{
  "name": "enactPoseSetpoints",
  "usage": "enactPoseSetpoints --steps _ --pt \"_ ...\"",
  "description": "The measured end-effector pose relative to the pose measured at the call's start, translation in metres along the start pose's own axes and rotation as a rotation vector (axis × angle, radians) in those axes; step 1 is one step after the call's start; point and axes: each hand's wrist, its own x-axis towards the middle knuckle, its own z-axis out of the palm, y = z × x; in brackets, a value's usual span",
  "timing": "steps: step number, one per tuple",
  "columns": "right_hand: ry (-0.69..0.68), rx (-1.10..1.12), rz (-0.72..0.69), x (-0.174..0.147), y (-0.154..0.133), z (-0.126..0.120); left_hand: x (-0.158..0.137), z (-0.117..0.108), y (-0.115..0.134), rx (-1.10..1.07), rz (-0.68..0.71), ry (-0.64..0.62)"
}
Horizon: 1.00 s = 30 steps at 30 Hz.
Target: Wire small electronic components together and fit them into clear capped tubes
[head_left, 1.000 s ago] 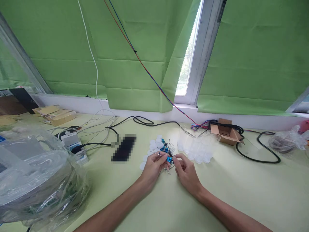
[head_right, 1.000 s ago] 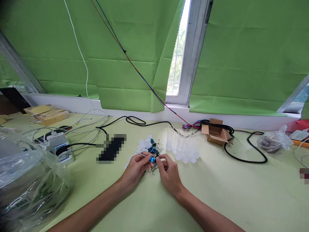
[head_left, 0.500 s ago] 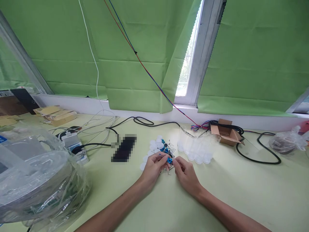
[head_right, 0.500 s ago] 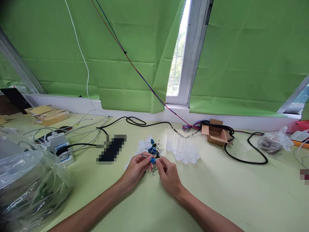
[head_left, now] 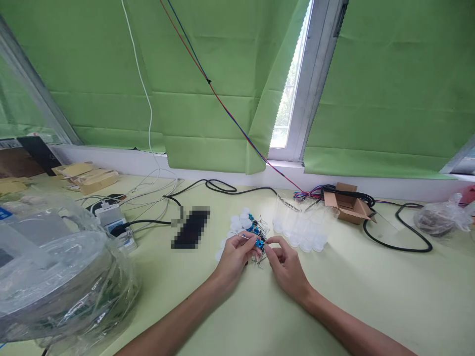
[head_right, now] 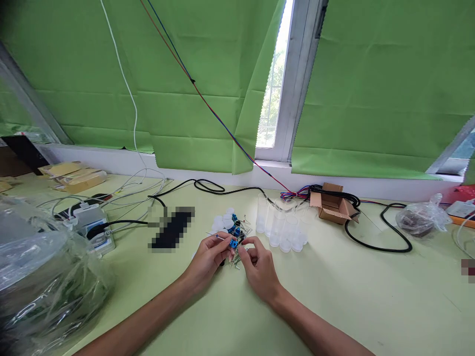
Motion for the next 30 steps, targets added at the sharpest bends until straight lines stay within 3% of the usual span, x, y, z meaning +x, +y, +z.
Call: enactPoseSetpoints --steps 10,20,30 --pt "-0.042 -0.007 0.001 0.0006 0.0008 0.0001 0.0002 0.0000 -0.0002 0.035 -0.005 -0.017" --pt "0.006 -0.054 -0.001 0.0024 0.0058 0.0010 -0.0033 0.0053 0.0029 0.060 -0.029 -0.059" --pt "-0.006 0.016 -0.029 0.0014 0.0007 -0.0001 0.0013 0.0010 0.0011 0.029 -0.013 -0.001"
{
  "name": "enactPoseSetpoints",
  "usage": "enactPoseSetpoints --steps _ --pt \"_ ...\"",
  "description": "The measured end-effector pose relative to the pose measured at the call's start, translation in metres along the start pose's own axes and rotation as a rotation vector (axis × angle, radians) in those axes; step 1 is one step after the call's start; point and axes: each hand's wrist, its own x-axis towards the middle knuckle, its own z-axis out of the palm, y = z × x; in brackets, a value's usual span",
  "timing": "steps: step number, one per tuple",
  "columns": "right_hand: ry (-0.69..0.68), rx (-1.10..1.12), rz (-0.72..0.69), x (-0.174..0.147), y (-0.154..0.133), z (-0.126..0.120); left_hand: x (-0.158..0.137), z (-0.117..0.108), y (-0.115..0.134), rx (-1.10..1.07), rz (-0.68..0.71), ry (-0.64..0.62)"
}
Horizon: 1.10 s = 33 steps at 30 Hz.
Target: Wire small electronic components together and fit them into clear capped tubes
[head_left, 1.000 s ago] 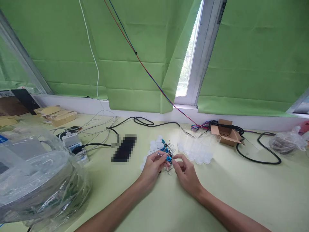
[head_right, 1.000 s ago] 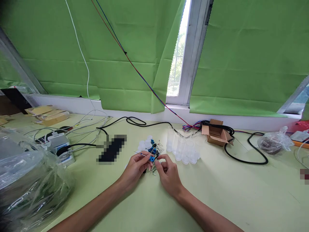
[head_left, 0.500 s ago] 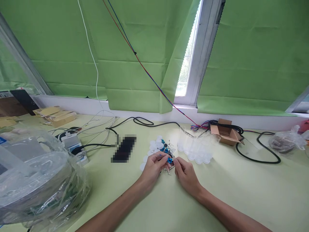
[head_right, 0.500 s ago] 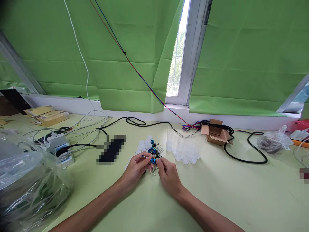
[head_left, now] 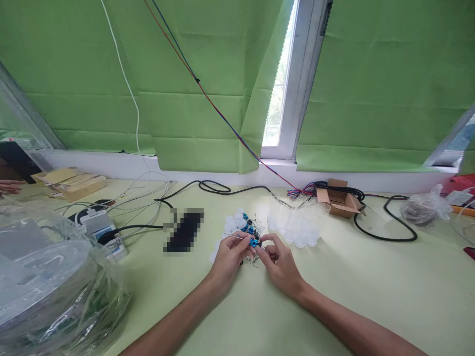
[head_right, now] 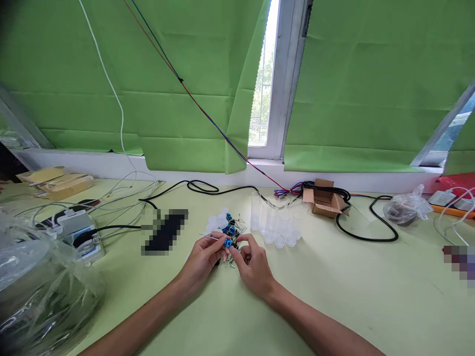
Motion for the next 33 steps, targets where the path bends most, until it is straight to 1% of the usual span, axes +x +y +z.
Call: enactPoseSetpoints --steps 3,11,18,22,24,28,33 --pt "-0.021 0.018 -0.015 -0.0001 0.0003 -0.0003 0.0003 0.0006 0.0011 0.003 -0.006 0.001" --pt "-0.006 -0.020 -0.007 0.0034 0.0046 -0.0012 0.0011 0.0003 -0.0008 0.060 0.000 -0.015" --pt "0.049 -0.083 -0.011 0.0041 0.0068 -0.0009 -0.0017 0.0027 -0.0020 0.080 -0.006 -0.063" --pt "0.083 -0.070 0.009 0.0037 0.0056 -0.0005 -0.0006 0.0022 -0.0016 0.052 -0.009 -0.025" --pt "0.065 -0.032 0.020 0.0031 0.0036 -0.0007 0.0008 0.0011 -0.0009 0.031 -0.011 -0.005" --pt "-0.017 0.022 0.005 0.0015 -0.0004 -0.0012 0.0028 -0.0004 0.0002 -0.014 -0.005 0.024" --pt "-0.032 0.016 -0.004 0.0011 0.0001 -0.0011 0.0032 -0.0010 -0.0011 -0.001 -0.011 0.014"
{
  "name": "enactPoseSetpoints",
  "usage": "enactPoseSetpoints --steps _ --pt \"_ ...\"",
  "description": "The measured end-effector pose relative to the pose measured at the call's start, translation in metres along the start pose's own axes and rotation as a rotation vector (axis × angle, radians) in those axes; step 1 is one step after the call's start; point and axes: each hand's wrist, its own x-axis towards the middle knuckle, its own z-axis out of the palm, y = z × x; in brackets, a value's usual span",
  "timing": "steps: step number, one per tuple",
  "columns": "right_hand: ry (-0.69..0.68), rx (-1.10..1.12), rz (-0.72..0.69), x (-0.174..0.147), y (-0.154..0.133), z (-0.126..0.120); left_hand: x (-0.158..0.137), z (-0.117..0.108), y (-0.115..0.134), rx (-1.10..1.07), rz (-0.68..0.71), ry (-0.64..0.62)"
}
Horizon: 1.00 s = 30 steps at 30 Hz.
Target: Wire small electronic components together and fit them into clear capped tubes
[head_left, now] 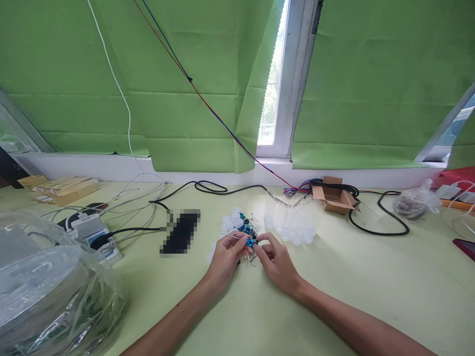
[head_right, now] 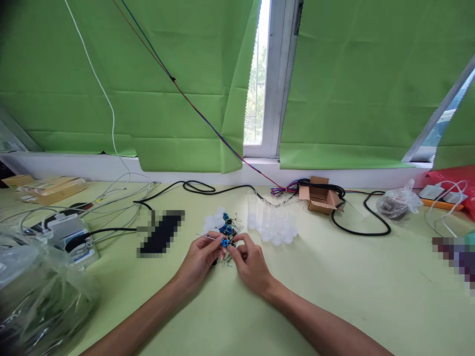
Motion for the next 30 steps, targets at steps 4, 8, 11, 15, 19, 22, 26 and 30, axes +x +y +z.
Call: enactPoseSetpoints --steps 4,8,11,15,19,22,26,30 --pt "-0.006 0.000 0.015 0.0005 0.0029 -0.0003 -0.0013 -0.0005 -0.0003 0.038 0.016 -0.015" --pt "0.005 -0.028 0.007 0.0015 0.0052 -0.0004 -0.0036 0.0007 0.0005 0.097 0.020 -0.029" --pt "0.035 -0.068 -0.008 0.0023 0.0053 0.0000 -0.0049 0.0026 0.0005 0.099 0.014 -0.057" --pt "0.064 -0.081 0.007 0.0027 0.0046 0.0002 -0.0049 0.0039 0.0000 0.082 0.006 -0.064" --pt "0.075 -0.038 0.040 0.0015 0.0024 -0.0002 -0.0030 0.0025 0.0006 0.030 0.004 -0.019" --pt "0.026 0.003 0.030 0.0001 -0.0003 0.0002 -0.0018 0.0012 0.0017 -0.017 -0.003 0.018" --pt "-0.005 0.014 0.009 -0.0011 -0.0017 0.0008 -0.0024 0.0015 0.0029 -0.040 -0.021 0.024" --pt "-0.009 0.006 0.013 -0.0005 -0.0001 0.0002 -0.0037 0.0024 0.0034 -0.026 -0.013 0.002"
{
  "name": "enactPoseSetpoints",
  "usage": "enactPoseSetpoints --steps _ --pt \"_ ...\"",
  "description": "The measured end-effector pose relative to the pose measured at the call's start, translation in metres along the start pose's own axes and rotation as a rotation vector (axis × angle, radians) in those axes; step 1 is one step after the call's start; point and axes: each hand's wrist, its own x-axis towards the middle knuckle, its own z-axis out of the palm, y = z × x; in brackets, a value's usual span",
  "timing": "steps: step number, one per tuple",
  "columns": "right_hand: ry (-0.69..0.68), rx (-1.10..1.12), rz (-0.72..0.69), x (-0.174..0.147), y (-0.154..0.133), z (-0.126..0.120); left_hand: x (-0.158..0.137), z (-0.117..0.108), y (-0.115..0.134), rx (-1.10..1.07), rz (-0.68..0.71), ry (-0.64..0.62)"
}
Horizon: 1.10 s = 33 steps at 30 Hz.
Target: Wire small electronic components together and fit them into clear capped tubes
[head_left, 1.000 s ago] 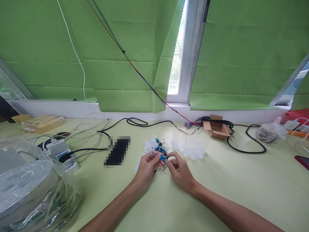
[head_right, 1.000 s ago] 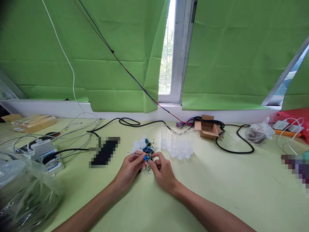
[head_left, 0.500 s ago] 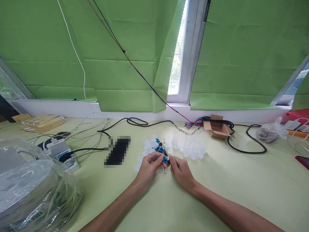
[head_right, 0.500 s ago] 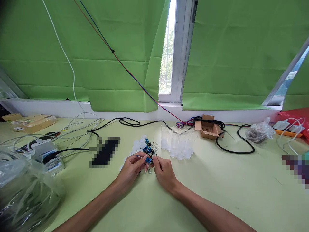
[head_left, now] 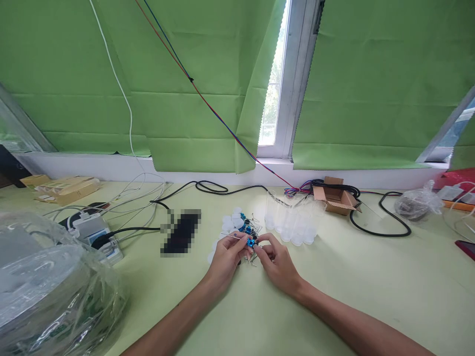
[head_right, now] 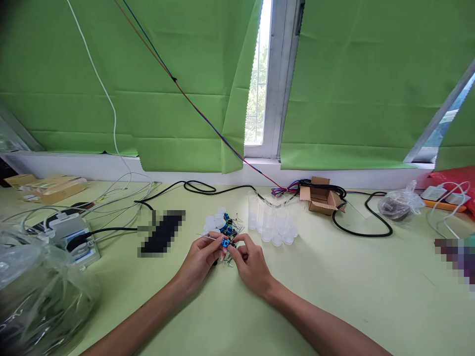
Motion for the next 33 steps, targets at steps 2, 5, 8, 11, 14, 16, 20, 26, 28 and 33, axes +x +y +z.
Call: enactPoseSetpoints --steps 2,5,8,11,14,16,20,26,28,33 --pt "0.001 -0.007 0.000 0.0004 0.0014 -0.0002 -0.0001 -0.0002 -0.0002 0.018 0.015 -0.013" --pt "0.002 -0.014 0.012 0.0010 0.0031 -0.0001 -0.0002 -0.0005 -0.0008 0.050 0.025 -0.024" --pt "0.007 -0.036 0.014 0.0018 0.0035 -0.0001 -0.0010 0.0004 -0.0013 0.075 0.027 -0.024" --pt "0.040 -0.087 -0.011 0.0028 0.0032 0.0001 -0.0024 0.0020 -0.0015 0.103 0.025 -0.040" --pt "0.063 -0.114 -0.016 0.0034 0.0038 0.0007 -0.0032 0.0032 -0.0019 0.115 0.021 -0.054" --pt "0.072 -0.116 -0.008 0.0035 0.0050 0.0011 -0.0032 0.0036 -0.0021 0.106 0.018 -0.054" --pt "0.106 -0.095 0.005 0.0031 0.0061 0.0013 -0.0019 0.0034 -0.0011 0.067 0.008 -0.018" --pt "0.029 -0.007 0.009 0.0005 0.0003 0.0014 0.0007 0.0001 0.0013 0.006 0.010 0.028" --pt "0.018 -0.006 -0.011 0.0000 -0.0007 0.0014 0.0007 -0.0001 0.0016 0.006 0.007 0.032" --pt "0.003 -0.008 -0.017 0.0005 0.0009 0.0005 -0.0002 0.0012 0.0017 0.033 0.024 0.012"
